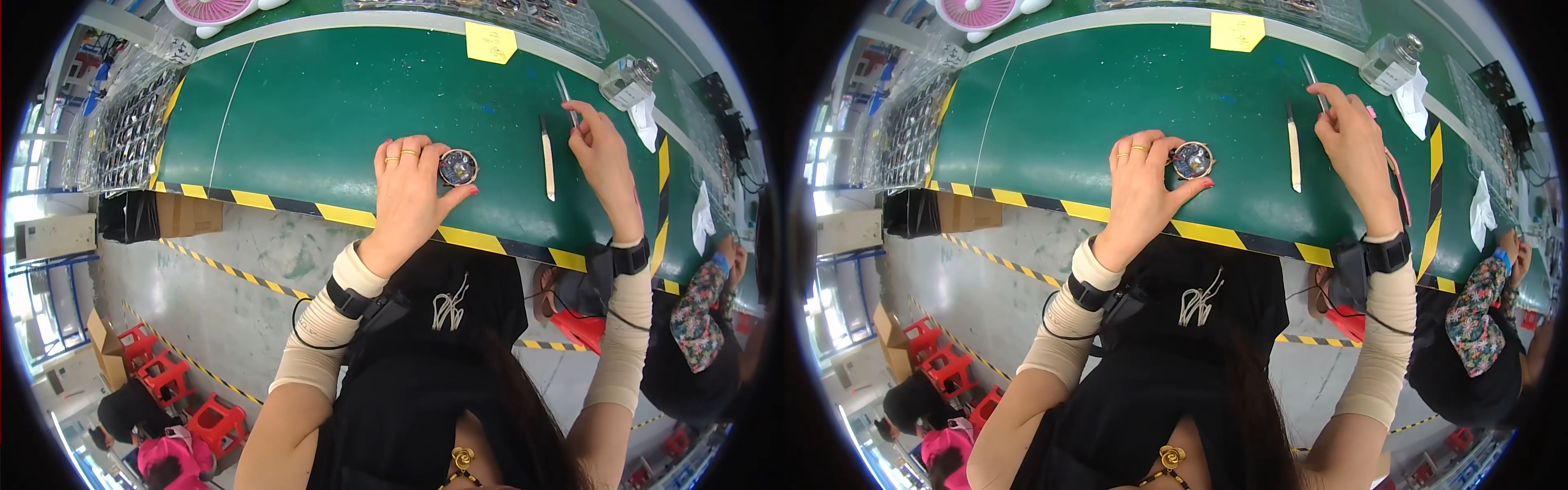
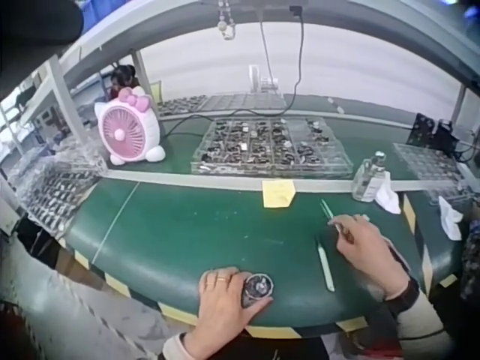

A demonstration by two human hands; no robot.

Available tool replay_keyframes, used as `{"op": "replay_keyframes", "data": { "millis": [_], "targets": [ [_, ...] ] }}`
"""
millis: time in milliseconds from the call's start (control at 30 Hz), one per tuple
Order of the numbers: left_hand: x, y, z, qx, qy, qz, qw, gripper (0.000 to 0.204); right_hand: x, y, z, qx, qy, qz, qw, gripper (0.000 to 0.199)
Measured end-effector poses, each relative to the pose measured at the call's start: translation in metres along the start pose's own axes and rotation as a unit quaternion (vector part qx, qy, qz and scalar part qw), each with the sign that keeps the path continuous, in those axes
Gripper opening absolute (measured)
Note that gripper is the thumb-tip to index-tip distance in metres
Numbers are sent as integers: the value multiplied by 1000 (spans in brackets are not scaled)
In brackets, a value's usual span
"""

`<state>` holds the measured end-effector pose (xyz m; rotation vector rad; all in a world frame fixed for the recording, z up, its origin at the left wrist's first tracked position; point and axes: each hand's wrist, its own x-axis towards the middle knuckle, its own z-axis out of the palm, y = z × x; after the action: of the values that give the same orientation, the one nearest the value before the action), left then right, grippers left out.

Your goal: The person cleans a watch component with a toothbrush, applies liquid to it using a small brush, and then uses a thin tool to press and position internal parts.

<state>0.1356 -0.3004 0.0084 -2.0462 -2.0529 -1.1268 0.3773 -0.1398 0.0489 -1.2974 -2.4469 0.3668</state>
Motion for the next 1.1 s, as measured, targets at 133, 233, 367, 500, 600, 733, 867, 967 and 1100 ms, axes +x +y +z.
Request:
{"op": "replay_keyframes", "data": {
  "millis": [133, 233, 367, 500, 600, 733, 867, 967, 1100],
  "targets": [
    [-1, -1, -1, -10, -9, 3, 1000, 57, 0, -27, -4, 405, -77, 97, 906, 36],
    [-1, -1, 0, -12, -12, 3, 1000, 56, -1, -50, 2, 647, -115, 138, 741, 38],
    [-1, -2, 1, -14, -13, -4, 1000, 57, -2, -63, 11, 740, -136, 96, 652, 33],
    [-1, -1, 2, -17, 4, -12, 1000, 58, -1, -59, 18, 753, -169, 92, 629, 32],
    [-1, 0, 3, -23, 14, -35, 999, 57, -1, -59, 25, 642, -160, 97, 744, 33],
    [3, 4, 1, -36, 5, -43, 998, 53, 5, -68, 21, 396, -132, 130, 899, 24],
    [4, 5, 1, -38, -18, -62, 997, 53, 4, -77, 39, 451, -82, -33, 888, 14],
    [8, 2, -2, -48, -34, -62, 996, 53, -4, -76, 44, 529, -61, -9, 846, 10],
    [15, -12, -11, -58, -68, -49, 995, 52, -14, -68, 44, 502, -63, -76, 859, 7]
  ]
}}
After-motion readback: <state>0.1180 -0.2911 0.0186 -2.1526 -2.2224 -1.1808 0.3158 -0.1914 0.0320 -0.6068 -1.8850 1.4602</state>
